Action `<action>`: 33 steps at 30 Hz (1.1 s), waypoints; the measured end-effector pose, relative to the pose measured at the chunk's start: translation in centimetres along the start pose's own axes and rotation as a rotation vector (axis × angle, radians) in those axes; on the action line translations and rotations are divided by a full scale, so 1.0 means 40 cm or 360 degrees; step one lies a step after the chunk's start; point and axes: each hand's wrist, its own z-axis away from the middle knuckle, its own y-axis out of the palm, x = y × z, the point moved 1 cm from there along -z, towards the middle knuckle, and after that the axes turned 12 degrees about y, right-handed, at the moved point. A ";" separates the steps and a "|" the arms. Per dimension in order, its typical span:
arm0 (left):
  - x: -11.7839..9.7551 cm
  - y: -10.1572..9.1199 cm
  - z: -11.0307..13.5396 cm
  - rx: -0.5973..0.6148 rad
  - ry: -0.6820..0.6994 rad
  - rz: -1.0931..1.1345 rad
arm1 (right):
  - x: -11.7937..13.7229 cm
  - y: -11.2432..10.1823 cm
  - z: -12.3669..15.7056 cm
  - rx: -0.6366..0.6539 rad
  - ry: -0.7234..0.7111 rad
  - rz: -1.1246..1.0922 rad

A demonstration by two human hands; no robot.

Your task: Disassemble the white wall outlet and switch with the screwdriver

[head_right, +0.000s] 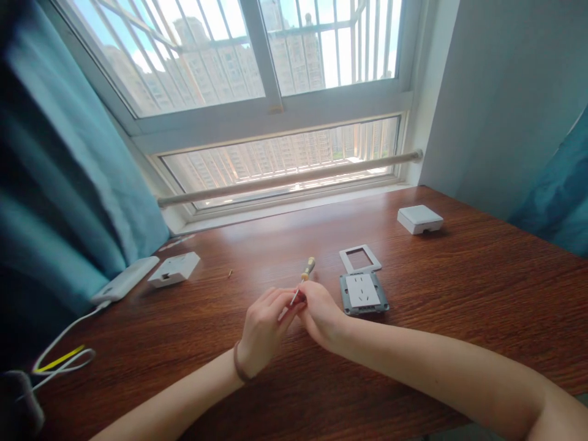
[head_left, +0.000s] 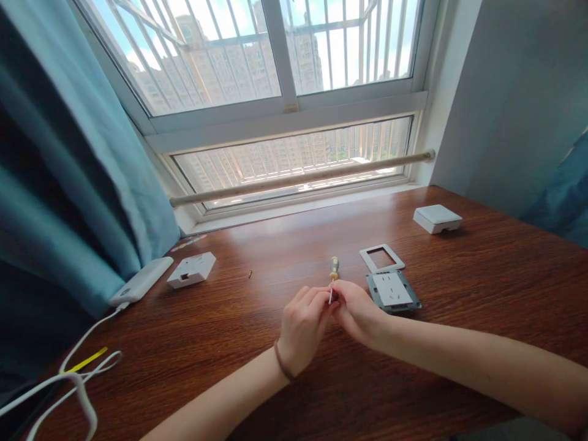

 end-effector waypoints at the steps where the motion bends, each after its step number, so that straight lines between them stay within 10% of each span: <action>1: 0.003 -0.001 0.000 -0.0026 0.0010 0.0043 | 0.000 0.001 0.002 -0.0009 -0.0013 -0.0064; 19: 0.033 -0.023 -0.028 -0.0182 -0.0584 0.0458 | 0.025 -0.002 0.021 -0.0091 -0.0007 -0.0100; 27: 0.347 -0.170 -0.013 -0.0190 -0.1158 -0.0134 | -0.016 -0.038 0.015 -0.0270 0.0007 0.0096; 33: 0.478 -0.159 0.077 0.0048 -0.1399 -0.0468 | -0.065 -0.055 0.011 -0.0273 0.0089 0.0242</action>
